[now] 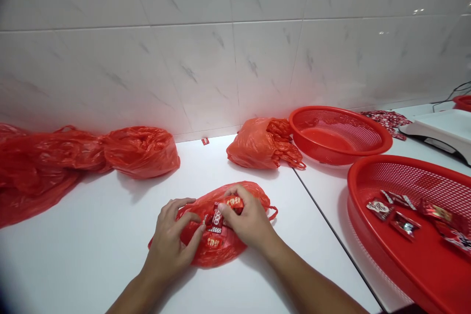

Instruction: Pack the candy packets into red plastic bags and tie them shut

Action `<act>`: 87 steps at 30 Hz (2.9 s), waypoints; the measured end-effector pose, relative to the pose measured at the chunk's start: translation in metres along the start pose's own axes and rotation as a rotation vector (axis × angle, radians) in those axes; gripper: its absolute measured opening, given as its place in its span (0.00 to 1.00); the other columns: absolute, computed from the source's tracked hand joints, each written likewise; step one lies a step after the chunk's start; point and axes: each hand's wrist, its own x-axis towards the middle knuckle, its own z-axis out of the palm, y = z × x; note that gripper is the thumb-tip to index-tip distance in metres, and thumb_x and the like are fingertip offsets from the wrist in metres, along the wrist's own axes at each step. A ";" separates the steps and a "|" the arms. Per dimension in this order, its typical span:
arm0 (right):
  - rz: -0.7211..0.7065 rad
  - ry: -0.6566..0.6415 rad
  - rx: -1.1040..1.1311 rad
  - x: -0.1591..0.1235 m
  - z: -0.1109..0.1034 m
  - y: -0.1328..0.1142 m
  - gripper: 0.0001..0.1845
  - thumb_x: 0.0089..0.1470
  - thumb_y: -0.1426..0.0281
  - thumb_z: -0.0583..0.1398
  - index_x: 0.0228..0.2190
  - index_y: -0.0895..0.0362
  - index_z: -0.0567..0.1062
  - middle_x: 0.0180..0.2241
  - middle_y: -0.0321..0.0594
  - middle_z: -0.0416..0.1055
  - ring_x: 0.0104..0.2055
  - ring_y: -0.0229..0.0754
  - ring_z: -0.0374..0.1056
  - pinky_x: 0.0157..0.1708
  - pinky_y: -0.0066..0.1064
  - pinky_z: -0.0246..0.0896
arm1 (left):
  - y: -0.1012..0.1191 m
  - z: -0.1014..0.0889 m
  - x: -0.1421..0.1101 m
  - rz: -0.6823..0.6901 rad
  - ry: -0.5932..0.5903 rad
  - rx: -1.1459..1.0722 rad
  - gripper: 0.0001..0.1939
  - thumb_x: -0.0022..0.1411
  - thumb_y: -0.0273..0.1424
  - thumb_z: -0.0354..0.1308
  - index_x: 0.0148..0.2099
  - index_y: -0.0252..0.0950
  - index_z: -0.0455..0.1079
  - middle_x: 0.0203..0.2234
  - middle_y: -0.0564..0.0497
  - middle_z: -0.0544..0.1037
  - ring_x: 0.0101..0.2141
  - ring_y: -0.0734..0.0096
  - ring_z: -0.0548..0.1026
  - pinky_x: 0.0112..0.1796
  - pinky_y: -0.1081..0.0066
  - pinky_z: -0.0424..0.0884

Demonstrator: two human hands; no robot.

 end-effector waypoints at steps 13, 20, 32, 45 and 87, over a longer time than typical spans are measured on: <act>-0.010 -0.274 0.003 -0.006 0.007 0.003 0.23 0.69 0.46 0.54 0.37 0.53 0.71 0.31 0.33 0.71 0.29 0.36 0.64 0.32 0.29 0.60 | 0.008 0.001 -0.001 0.162 0.086 -0.099 0.20 0.66 0.27 0.63 0.59 0.43 0.73 0.58 0.41 0.72 0.58 0.49 0.70 0.62 0.38 0.64; 0.171 -0.562 0.147 -0.014 0.020 0.012 0.31 0.62 0.36 0.55 0.39 0.53 0.68 0.22 0.28 0.65 0.17 0.31 0.56 0.16 0.23 0.49 | 0.005 0.000 -0.003 0.282 0.159 -0.135 0.24 0.66 0.17 0.59 0.58 0.47 0.75 0.55 0.45 0.74 0.55 0.54 0.72 0.60 0.41 0.66; -0.035 0.058 0.066 0.005 -0.020 -0.007 0.13 0.62 0.56 0.64 0.39 0.52 0.78 0.26 0.34 0.70 0.26 0.38 0.63 0.28 0.31 0.60 | 0.000 -0.005 -0.003 0.127 0.346 -0.136 0.26 0.64 0.17 0.64 0.57 0.51 0.78 0.53 0.46 0.73 0.54 0.51 0.71 0.54 0.43 0.71; -0.377 -0.198 -0.392 -0.007 -0.007 -0.011 0.05 0.62 0.68 0.62 0.38 0.51 0.80 0.31 0.40 0.76 0.34 0.46 0.70 0.35 0.37 0.62 | 0.008 0.002 -0.001 0.131 0.208 -0.155 0.16 0.68 0.24 0.62 0.55 0.45 0.77 0.54 0.45 0.73 0.54 0.53 0.71 0.54 0.46 0.72; 0.217 0.094 0.687 0.016 -0.017 -0.002 0.20 0.37 0.72 0.61 0.38 0.55 0.71 0.33 0.38 0.76 0.29 0.38 0.67 0.15 0.20 0.52 | 0.004 0.009 -0.004 -0.123 0.076 -0.033 0.10 0.68 0.35 0.63 0.51 0.42 0.77 0.58 0.42 0.70 0.59 0.45 0.68 0.55 0.42 0.72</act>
